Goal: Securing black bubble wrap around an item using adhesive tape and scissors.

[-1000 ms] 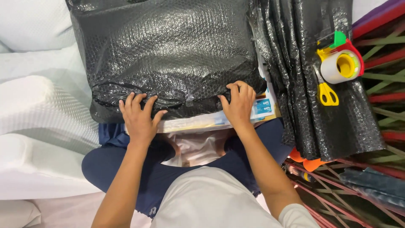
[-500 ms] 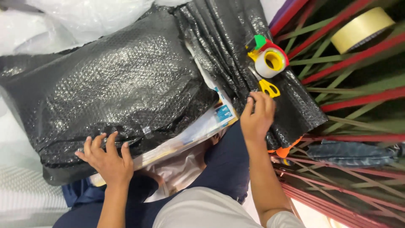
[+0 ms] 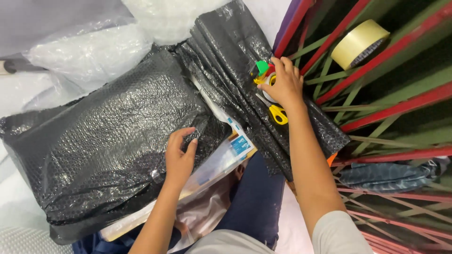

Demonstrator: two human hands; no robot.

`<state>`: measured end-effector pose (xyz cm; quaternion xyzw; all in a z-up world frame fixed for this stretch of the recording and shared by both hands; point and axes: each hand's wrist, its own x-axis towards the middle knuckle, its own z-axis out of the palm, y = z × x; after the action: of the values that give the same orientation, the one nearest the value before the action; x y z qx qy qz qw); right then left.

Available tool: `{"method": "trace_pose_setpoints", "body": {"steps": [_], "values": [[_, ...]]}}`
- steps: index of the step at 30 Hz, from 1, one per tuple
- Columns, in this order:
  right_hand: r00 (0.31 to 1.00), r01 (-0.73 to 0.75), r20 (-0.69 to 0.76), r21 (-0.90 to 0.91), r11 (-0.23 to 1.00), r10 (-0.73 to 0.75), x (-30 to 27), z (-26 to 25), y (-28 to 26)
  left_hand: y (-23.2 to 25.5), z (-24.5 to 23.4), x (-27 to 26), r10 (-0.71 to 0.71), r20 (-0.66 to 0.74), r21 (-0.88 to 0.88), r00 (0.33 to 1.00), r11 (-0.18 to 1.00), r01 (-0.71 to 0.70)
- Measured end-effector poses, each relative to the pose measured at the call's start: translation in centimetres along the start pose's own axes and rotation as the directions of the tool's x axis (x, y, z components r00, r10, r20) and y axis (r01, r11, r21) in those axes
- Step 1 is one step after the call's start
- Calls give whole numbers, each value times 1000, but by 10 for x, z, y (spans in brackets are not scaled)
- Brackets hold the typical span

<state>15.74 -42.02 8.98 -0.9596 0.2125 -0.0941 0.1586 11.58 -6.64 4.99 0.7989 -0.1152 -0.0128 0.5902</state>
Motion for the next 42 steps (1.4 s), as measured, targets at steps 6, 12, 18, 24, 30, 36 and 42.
{"method": "trace_pose_setpoints", "body": {"steps": [6, 12, 18, 24, 30, 36, 42], "values": [[985, -65, 151, -116, 991, 82, 35, 32, 28, 3, 20, 4, -167, 44, -125, 985, 977, 171], [989, 57, -137, 46, 997, -51, -8, -15, -9, 26, 27, -2, -228, 45, -227, 973, 946, 232], [981, 158, -61, 795, 586, -182, -112, -35, -105, 45, 28, -6, -211, 91, -463, 973, 856, 229], [883, -441, 452, 892, 101, -126, -218, 38, -153, 25, 4, -50, -274, 91, -694, 957, 672, 259], [916, 101, 198, 729, 677, -350, -234, 40, -140, -13, -31, -115, -340, 73, -667, 938, 682, 299], [799, -243, 453, 845, 476, -396, -230, 59, -149, -11, -46, -143, -275, 159, -607, 948, 730, 313], [773, -295, 537, 776, 557, -339, -242, 52, -162, -4, -68, -150, -310, 247, -509, 918, 765, 395]]}}
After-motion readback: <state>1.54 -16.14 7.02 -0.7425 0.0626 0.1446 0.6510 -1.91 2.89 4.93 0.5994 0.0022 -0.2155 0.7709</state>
